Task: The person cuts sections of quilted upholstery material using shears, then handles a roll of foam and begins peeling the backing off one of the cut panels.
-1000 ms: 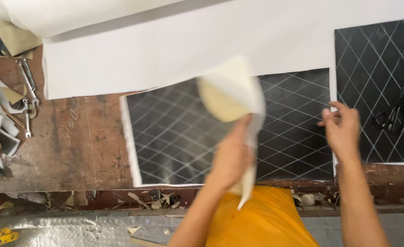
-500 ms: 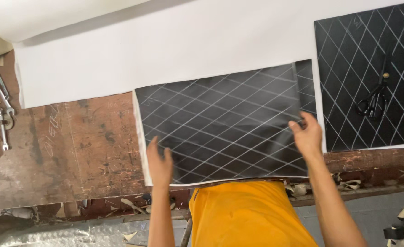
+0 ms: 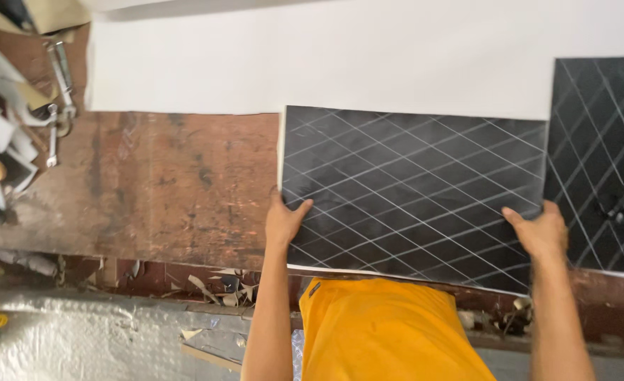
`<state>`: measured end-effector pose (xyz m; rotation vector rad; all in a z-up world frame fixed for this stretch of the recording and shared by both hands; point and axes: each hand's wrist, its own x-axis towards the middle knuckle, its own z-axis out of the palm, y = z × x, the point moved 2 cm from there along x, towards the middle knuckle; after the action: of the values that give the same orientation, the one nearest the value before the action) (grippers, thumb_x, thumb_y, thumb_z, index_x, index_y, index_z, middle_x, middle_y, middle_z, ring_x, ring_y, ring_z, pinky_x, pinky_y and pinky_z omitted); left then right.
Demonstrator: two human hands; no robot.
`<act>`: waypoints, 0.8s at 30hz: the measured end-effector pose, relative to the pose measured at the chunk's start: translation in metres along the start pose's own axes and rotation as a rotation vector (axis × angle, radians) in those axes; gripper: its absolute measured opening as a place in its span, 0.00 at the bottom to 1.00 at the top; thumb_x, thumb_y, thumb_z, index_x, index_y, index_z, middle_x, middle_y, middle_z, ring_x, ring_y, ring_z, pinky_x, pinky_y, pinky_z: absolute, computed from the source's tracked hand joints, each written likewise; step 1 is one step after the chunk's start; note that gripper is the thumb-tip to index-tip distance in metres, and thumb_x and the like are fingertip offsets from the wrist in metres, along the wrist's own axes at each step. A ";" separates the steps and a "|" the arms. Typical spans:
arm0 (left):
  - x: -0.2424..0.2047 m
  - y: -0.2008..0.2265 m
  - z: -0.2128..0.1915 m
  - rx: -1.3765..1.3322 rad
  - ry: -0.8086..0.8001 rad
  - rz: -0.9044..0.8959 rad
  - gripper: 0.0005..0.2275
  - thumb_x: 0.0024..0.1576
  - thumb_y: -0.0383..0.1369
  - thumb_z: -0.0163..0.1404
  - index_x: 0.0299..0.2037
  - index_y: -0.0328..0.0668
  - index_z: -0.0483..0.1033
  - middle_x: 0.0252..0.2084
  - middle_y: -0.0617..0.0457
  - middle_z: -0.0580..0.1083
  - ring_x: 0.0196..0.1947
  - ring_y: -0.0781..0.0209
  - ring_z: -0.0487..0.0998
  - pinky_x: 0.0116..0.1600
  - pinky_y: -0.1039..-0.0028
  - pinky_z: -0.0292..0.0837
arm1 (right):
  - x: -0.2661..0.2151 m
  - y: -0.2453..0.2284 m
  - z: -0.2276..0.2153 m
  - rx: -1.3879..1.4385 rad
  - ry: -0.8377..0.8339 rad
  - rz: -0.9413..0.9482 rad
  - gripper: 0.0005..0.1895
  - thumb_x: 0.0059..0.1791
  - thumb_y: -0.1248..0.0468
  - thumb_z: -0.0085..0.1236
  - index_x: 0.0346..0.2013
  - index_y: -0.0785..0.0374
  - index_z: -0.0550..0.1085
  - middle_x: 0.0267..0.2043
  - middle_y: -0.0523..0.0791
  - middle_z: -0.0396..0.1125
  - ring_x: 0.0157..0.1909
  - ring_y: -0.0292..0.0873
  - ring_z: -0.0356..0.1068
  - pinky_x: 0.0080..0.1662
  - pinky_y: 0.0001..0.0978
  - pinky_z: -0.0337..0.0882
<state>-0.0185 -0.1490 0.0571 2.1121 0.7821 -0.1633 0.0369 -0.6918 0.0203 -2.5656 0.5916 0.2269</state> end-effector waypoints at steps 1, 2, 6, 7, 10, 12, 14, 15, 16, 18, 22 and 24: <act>0.003 -0.001 -0.004 -0.079 -0.067 -0.012 0.37 0.45 0.45 0.63 0.64 0.33 0.66 0.57 0.34 0.76 0.57 0.41 0.78 0.62 0.59 0.73 | 0.005 -0.002 0.002 0.023 -0.008 -0.004 0.38 0.43 0.49 0.75 0.57 0.73 0.75 0.51 0.61 0.74 0.53 0.61 0.74 0.52 0.51 0.72; 0.004 -0.003 -0.005 -0.159 -0.133 -0.020 0.35 0.44 0.43 0.64 0.60 0.32 0.70 0.54 0.35 0.79 0.54 0.44 0.82 0.60 0.61 0.76 | -0.001 0.006 0.002 0.251 -0.111 0.115 0.35 0.43 0.53 0.74 0.58 0.71 0.76 0.53 0.57 0.74 0.53 0.57 0.75 0.52 0.48 0.72; 0.003 0.001 -0.013 -0.308 -0.105 0.230 0.36 0.40 0.35 0.67 0.59 0.29 0.69 0.57 0.34 0.75 0.59 0.43 0.75 0.63 0.63 0.68 | 0.012 0.000 0.004 0.354 -0.104 0.157 0.37 0.45 0.59 0.75 0.59 0.81 0.70 0.54 0.65 0.71 0.51 0.62 0.75 0.51 0.53 0.75; 0.000 0.001 -0.013 -0.317 -0.074 0.213 0.36 0.40 0.35 0.67 0.59 0.29 0.69 0.57 0.34 0.75 0.59 0.43 0.75 0.63 0.63 0.68 | 0.014 0.003 0.001 0.210 -0.066 0.126 0.40 0.46 0.57 0.77 0.59 0.84 0.68 0.52 0.67 0.70 0.48 0.65 0.74 0.46 0.57 0.75; -0.010 0.009 -0.033 -0.286 -0.125 0.198 0.35 0.42 0.35 0.67 0.60 0.30 0.67 0.55 0.34 0.76 0.58 0.41 0.77 0.62 0.62 0.70 | 0.029 -0.023 0.025 0.063 -0.045 0.003 0.44 0.45 0.53 0.79 0.59 0.85 0.66 0.51 0.70 0.69 0.47 0.69 0.73 0.44 0.61 0.74; -0.021 0.020 -0.053 -0.110 -0.056 0.181 0.33 0.43 0.35 0.64 0.62 0.40 0.70 0.53 0.34 0.78 0.56 0.37 0.77 0.59 0.59 0.72 | 0.037 -0.050 0.043 0.069 -0.048 -0.094 0.46 0.43 0.51 0.80 0.59 0.84 0.68 0.52 0.70 0.69 0.51 0.68 0.72 0.49 0.60 0.73; -0.029 0.026 -0.073 -0.073 0.185 0.199 0.36 0.39 0.34 0.66 0.63 0.47 0.70 0.50 0.35 0.77 0.51 0.34 0.76 0.54 0.55 0.72 | 0.036 -0.057 0.041 0.035 -0.048 -0.116 0.47 0.41 0.49 0.80 0.59 0.81 0.68 0.54 0.70 0.67 0.53 0.69 0.70 0.51 0.61 0.71; -0.027 0.019 -0.079 -0.035 0.248 0.094 0.34 0.43 0.37 0.64 0.64 0.49 0.70 0.52 0.37 0.77 0.53 0.36 0.76 0.55 0.54 0.72 | 0.024 -0.044 0.040 -0.005 -0.026 -0.045 0.47 0.41 0.48 0.79 0.61 0.79 0.68 0.55 0.71 0.66 0.54 0.70 0.69 0.51 0.62 0.70; -0.021 0.008 -0.086 0.007 0.309 -0.010 0.31 0.48 0.40 0.62 0.65 0.51 0.70 0.54 0.39 0.77 0.54 0.38 0.77 0.57 0.52 0.72 | 0.005 -0.027 0.039 -0.045 0.002 0.043 0.47 0.41 0.48 0.78 0.62 0.77 0.68 0.57 0.71 0.64 0.54 0.71 0.68 0.50 0.63 0.69; -0.006 -0.005 -0.093 0.306 0.324 -0.019 0.33 0.53 0.41 0.59 0.71 0.51 0.62 0.60 0.39 0.70 0.59 0.38 0.71 0.58 0.43 0.65 | -0.018 -0.014 0.032 -0.076 0.052 0.143 0.47 0.40 0.46 0.77 0.64 0.72 0.68 0.59 0.71 0.60 0.54 0.74 0.65 0.50 0.66 0.67; -0.003 -0.017 -0.057 0.268 0.054 -0.017 0.33 0.57 0.48 0.56 0.72 0.53 0.61 0.67 0.40 0.66 0.69 0.38 0.65 0.66 0.41 0.64 | -0.030 -0.032 0.024 -0.043 -0.108 0.218 0.44 0.45 0.45 0.72 0.63 0.75 0.71 0.59 0.69 0.69 0.63 0.67 0.70 0.63 0.59 0.69; -0.020 -0.011 -0.020 0.331 -0.015 0.101 0.38 0.51 0.49 0.61 0.70 0.53 0.56 0.72 0.34 0.51 0.73 0.30 0.48 0.67 0.33 0.46 | -0.035 -0.029 0.020 0.127 -0.169 0.261 0.44 0.43 0.49 0.70 0.65 0.76 0.69 0.60 0.71 0.68 0.60 0.67 0.72 0.61 0.60 0.71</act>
<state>-0.0436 -0.1382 0.0699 2.4535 0.6736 -0.2692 0.0177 -0.6458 0.0251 -2.3158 0.8469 0.4742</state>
